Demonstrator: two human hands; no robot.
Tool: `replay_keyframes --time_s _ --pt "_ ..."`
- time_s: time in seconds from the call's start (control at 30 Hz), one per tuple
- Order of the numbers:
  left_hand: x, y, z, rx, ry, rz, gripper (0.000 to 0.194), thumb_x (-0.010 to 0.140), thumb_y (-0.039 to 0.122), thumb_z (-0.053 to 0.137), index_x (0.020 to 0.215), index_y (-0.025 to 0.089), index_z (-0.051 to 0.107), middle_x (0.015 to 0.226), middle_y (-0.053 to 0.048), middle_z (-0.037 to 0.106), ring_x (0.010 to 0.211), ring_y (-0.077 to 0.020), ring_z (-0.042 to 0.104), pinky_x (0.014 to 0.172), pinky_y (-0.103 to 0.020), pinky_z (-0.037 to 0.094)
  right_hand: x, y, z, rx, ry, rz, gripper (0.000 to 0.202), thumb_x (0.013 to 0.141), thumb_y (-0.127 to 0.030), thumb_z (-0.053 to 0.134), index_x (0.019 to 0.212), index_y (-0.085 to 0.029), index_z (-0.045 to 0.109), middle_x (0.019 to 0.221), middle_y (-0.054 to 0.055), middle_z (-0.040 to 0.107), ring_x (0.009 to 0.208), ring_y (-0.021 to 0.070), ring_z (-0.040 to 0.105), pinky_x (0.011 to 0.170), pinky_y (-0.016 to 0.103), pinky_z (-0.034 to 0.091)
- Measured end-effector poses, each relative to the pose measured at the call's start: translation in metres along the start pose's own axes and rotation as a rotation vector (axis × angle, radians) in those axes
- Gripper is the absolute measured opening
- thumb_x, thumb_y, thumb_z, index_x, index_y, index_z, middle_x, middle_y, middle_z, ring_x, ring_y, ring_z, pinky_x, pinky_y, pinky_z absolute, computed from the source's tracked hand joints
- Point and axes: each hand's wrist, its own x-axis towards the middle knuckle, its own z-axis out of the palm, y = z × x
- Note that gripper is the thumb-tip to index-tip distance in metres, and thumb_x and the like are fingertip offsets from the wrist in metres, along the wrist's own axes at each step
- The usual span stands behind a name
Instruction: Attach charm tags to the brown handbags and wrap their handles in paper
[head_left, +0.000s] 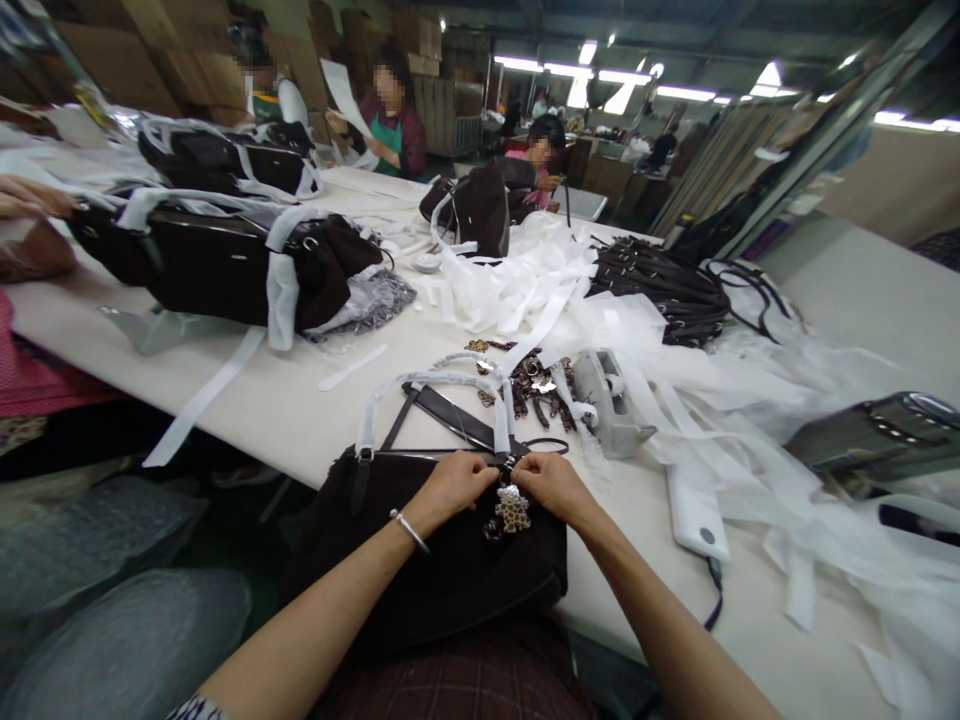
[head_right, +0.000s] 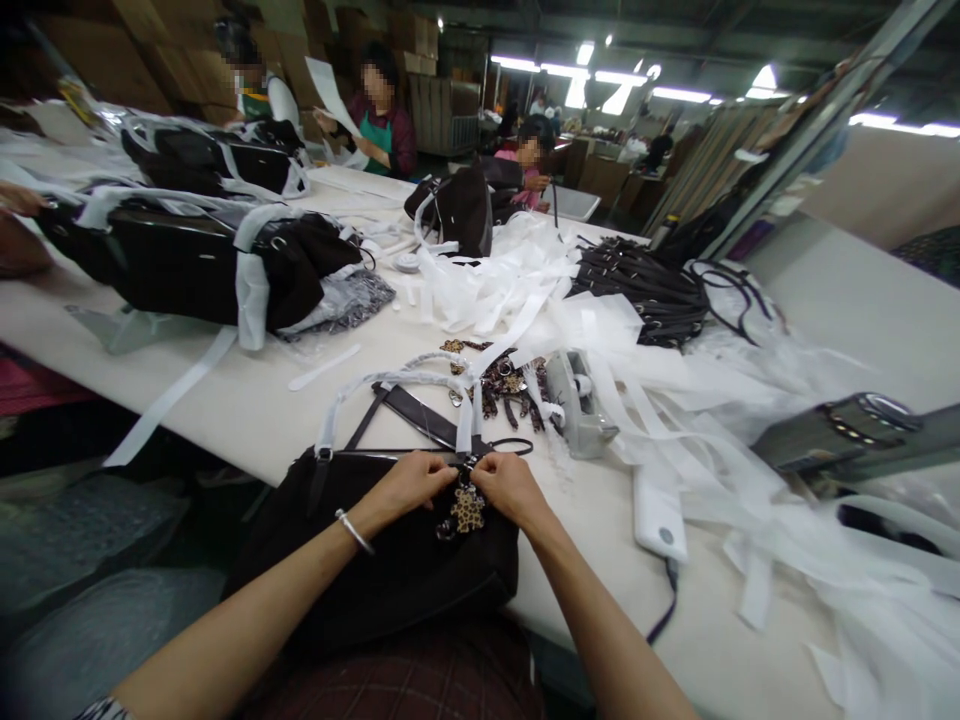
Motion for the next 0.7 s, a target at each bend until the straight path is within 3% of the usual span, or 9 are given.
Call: replay_keyframes --time_s 0.1,0.27,0.53,0.7 --pt "0.008 0.006 0.002 0.204 0.121 0.093 0.021 0.073 0.029 0.056 0.056 0.018 0.061 0.054 -0.002 0.059 0.053 -0.0154 0.053 0.055 -0.026 0.033 0.001 0.004 0.001 0.011 -0.003 -0.019 0.016 0.072 -0.027 0.058 0.062 -0.018 0.066 0.058 -0.001 0.064 0.058 0.0126 0.056 0.053 0.021 0.035" --pt "0.013 0.013 0.006 0.418 0.14 0.132 0.021 0.072 0.028 0.055 0.058 0.018 0.066 0.059 -0.008 0.064 0.057 -0.02 0.055 0.057 -0.029 0.032 0.001 0.006 0.004 0.012 0.0 -0.018 0.015 0.072 -0.026 0.056 0.063 -0.019 0.066 0.06 -0.001 0.065 0.059 0.0128 0.057 0.055 0.021 0.037" --pt "0.012 0.009 0.001 0.413 0.094 0.14 0.017 0.071 0.025 0.055 0.062 0.018 0.067 0.06 -0.008 0.065 0.059 -0.0196 0.057 0.057 -0.028 0.033 -0.002 0.005 0.007 0.08 -0.021 -0.006 0.016 0.073 -0.029 0.059 0.063 -0.019 0.065 0.059 0.0 0.066 0.057 0.0134 0.061 0.052 0.021 0.041" --pt "0.014 0.007 0.007 0.393 0.099 0.124 0.021 0.075 0.023 0.051 0.07 0.016 0.07 0.069 -0.01 0.069 0.065 -0.0206 0.06 0.057 -0.028 0.033 0.0 0.005 0.012 0.2 -0.076 0.089 0.01 0.073 -0.024 0.06 0.065 -0.019 0.062 0.053 0.0 0.065 0.052 0.0156 0.065 0.048 0.021 0.046"
